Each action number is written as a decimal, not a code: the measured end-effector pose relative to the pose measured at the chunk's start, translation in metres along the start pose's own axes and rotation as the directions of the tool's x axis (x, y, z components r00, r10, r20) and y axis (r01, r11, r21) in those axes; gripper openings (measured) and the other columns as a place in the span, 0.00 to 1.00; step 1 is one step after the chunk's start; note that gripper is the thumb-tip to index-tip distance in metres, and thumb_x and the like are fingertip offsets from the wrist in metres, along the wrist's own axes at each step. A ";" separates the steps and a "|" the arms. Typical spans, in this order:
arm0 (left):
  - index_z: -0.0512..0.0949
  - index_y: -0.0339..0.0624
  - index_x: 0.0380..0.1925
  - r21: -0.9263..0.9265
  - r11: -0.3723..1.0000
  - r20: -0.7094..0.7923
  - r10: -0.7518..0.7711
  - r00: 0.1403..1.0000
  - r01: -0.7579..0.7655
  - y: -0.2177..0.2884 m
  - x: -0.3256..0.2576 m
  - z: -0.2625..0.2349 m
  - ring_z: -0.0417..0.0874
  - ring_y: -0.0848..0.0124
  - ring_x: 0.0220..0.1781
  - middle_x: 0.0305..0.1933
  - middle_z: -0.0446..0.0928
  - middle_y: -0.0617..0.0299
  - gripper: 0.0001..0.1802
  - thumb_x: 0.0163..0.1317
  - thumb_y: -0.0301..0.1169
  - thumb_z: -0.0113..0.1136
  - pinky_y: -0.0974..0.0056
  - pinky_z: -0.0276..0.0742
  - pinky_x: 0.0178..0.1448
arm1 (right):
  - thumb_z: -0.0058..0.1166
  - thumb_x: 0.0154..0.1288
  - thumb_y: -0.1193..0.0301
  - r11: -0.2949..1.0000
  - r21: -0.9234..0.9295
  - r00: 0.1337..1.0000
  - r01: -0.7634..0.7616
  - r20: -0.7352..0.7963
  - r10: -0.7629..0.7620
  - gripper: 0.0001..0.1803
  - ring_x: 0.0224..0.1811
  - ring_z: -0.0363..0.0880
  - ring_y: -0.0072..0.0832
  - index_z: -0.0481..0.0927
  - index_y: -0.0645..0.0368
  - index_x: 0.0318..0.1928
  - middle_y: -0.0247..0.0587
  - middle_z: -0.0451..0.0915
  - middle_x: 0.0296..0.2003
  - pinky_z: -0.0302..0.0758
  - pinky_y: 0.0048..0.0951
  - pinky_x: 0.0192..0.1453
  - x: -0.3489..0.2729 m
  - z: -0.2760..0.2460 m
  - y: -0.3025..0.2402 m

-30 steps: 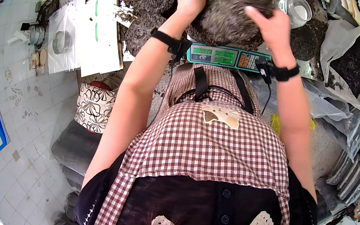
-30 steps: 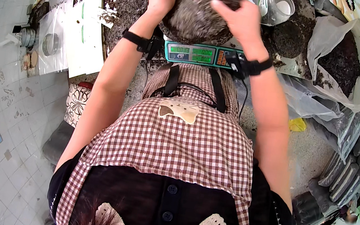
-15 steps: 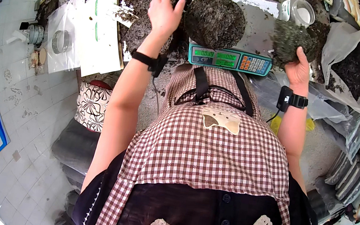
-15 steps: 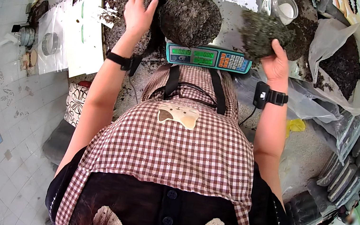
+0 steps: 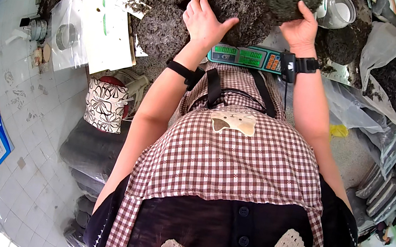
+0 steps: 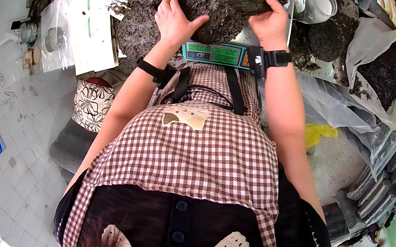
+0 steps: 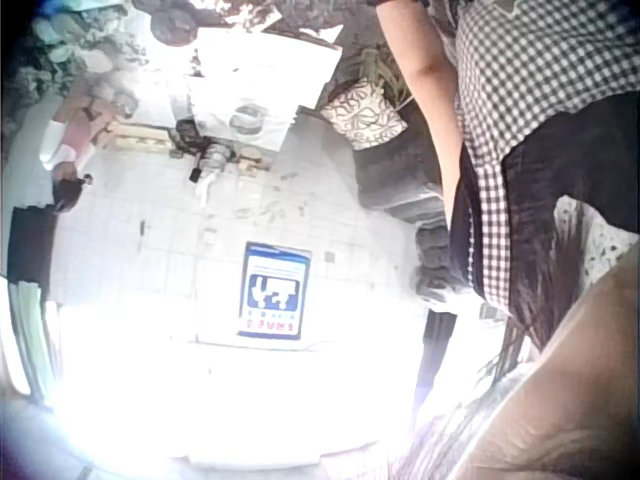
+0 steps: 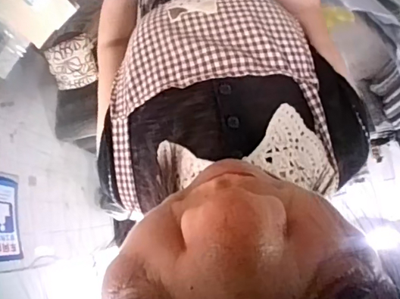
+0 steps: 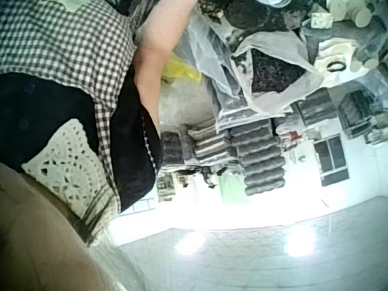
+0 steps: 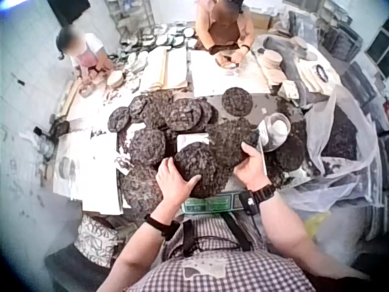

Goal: The person weighs compressed tea cakes on a digital scale and adds loose tea material by hand to reach a specific weight.

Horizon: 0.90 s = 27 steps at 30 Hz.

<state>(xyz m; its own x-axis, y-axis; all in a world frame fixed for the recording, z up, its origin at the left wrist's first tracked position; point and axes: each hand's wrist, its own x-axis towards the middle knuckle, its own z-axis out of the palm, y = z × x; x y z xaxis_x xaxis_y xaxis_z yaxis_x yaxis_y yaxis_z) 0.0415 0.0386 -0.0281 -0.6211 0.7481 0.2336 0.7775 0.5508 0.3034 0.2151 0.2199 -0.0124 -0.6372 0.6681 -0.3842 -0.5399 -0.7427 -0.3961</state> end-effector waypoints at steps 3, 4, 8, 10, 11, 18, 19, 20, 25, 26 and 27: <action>0.63 0.29 0.67 0.021 0.996 0.066 -0.084 0.994 0.082 0.002 -0.001 0.010 0.66 0.48 0.70 0.67 0.67 0.45 0.61 0.44 0.64 0.74 0.46 0.61 0.72 | 0.60 0.65 0.72 0.997 -0.053 0.998 -0.058 -0.042 0.056 0.18 0.60 0.78 0.39 0.80 0.59 0.55 0.41 0.82 0.55 0.68 0.46 0.71 0.013 0.004 0.029; 0.63 0.29 0.66 0.025 0.997 0.085 -0.077 0.993 0.075 0.004 0.002 0.011 0.67 0.49 0.69 0.66 0.68 0.45 0.61 0.43 0.63 0.75 0.46 0.61 0.72 | 0.62 0.64 0.73 0.993 -0.089 0.996 -0.077 -0.054 0.073 0.17 0.59 0.78 0.38 0.80 0.61 0.53 0.41 0.82 0.54 0.69 0.44 0.70 0.024 -0.019 0.040; 0.60 0.29 0.65 -0.248 0.959 0.092 -0.121 0.988 0.140 0.014 0.005 -0.007 0.72 0.48 0.61 0.60 0.68 0.43 0.58 0.39 0.45 0.85 0.53 0.72 0.64 | 0.59 0.67 0.72 0.985 -0.122 0.992 -0.125 -0.006 0.125 0.17 0.62 0.76 0.38 0.79 0.63 0.56 0.43 0.81 0.55 0.66 0.45 0.73 0.024 -0.030 0.044; 0.53 0.32 0.67 -0.452 0.886 0.059 -0.086 0.995 0.103 0.018 0.002 -0.004 0.73 0.47 0.59 0.62 0.62 0.42 0.60 0.39 0.33 0.85 0.55 0.74 0.64 | 0.58 0.67 0.73 0.990 -0.078 0.993 -0.119 0.011 0.120 0.19 0.63 0.75 0.39 0.78 0.62 0.58 0.42 0.80 0.57 0.65 0.46 0.74 0.013 -0.029 0.035; 0.54 0.33 0.66 -0.639 0.751 0.107 -0.131 0.986 0.169 0.017 0.002 -0.001 0.73 0.51 0.60 0.60 0.64 0.45 0.59 0.40 0.32 0.85 0.56 0.74 0.65 | 0.57 0.66 0.74 0.997 -0.019 0.995 -0.070 0.064 0.071 0.22 0.64 0.74 0.41 0.77 0.59 0.60 0.41 0.79 0.59 0.63 0.47 0.75 -0.003 -0.024 0.024; 0.53 0.24 0.66 -0.692 0.694 0.007 -0.267 0.964 0.198 0.044 0.153 0.037 0.73 0.52 0.62 0.63 0.65 0.38 0.61 0.42 0.42 0.85 0.55 0.71 0.68 | 0.62 0.61 0.72 0.970 0.059 0.972 0.234 -0.024 -0.233 0.30 0.69 0.70 0.44 0.74 0.56 0.65 0.42 0.76 0.64 0.58 0.52 0.78 -0.048 -0.021 -0.058; 0.56 0.19 0.66 -0.640 0.730 0.002 -0.312 0.950 0.241 0.050 0.178 0.052 0.74 0.53 0.61 0.62 0.68 0.37 0.62 0.44 0.48 0.83 0.57 0.72 0.67 | 0.61 0.61 0.72 0.969 0.054 0.971 0.241 -0.024 -0.240 0.29 0.69 0.70 0.44 0.74 0.56 0.65 0.42 0.76 0.64 0.59 0.52 0.77 -0.047 -0.022 -0.066; 0.53 0.27 0.72 -0.513 0.758 0.187 -0.360 0.914 0.403 0.035 0.207 0.074 0.60 0.44 0.76 0.73 0.61 0.35 0.63 0.50 0.60 0.74 0.54 0.57 0.78 | 0.60 0.62 0.72 0.975 0.028 0.975 0.220 0.005 -0.220 0.29 0.69 0.70 0.44 0.74 0.56 0.65 0.42 0.76 0.64 0.59 0.52 0.77 -0.043 -0.018 -0.072; 0.69 0.16 0.61 -0.596 0.801 0.036 -0.043 0.998 0.056 -0.001 0.206 0.031 0.82 0.52 0.55 0.54 0.79 0.34 0.50 0.55 0.55 0.72 0.51 0.77 0.61 | 0.57 0.66 0.69 0.947 -0.036 0.947 0.320 -0.018 -0.321 0.28 0.69 0.70 0.43 0.72 0.58 0.66 0.43 0.76 0.64 0.61 0.51 0.76 -0.084 -0.051 -0.088; 0.70 0.20 0.61 -0.498 0.867 -0.056 -0.017 0.998 -0.013 -0.021 0.181 0.009 0.80 0.51 0.58 0.56 0.77 0.36 0.46 0.58 0.51 0.71 0.52 0.75 0.62 | 0.56 0.67 0.68 0.952 -0.065 0.953 0.300 -0.026 -0.302 0.27 0.68 0.71 0.43 0.72 0.58 0.66 0.43 0.76 0.64 0.62 0.50 0.76 -0.092 -0.060 -0.090; 0.74 0.25 0.58 -0.368 0.926 -0.175 0.014 0.984 -0.079 -0.041 0.148 -0.015 0.78 0.50 0.58 0.56 0.77 0.40 0.38 0.59 0.48 0.70 0.52 0.73 0.64 | 0.55 0.68 0.67 0.958 -0.095 0.961 0.271 -0.027 -0.274 0.27 0.68 0.71 0.43 0.72 0.59 0.66 0.43 0.76 0.64 0.63 0.49 0.76 -0.099 -0.067 -0.092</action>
<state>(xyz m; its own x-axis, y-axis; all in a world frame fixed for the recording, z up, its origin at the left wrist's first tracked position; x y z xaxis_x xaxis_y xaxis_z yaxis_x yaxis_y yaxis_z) -0.0841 0.1209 0.0080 -0.6178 0.6791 0.3963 0.7331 0.3153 0.6026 0.3645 0.2252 0.0059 -0.4495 0.8472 -0.2833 -0.6377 -0.5264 -0.5624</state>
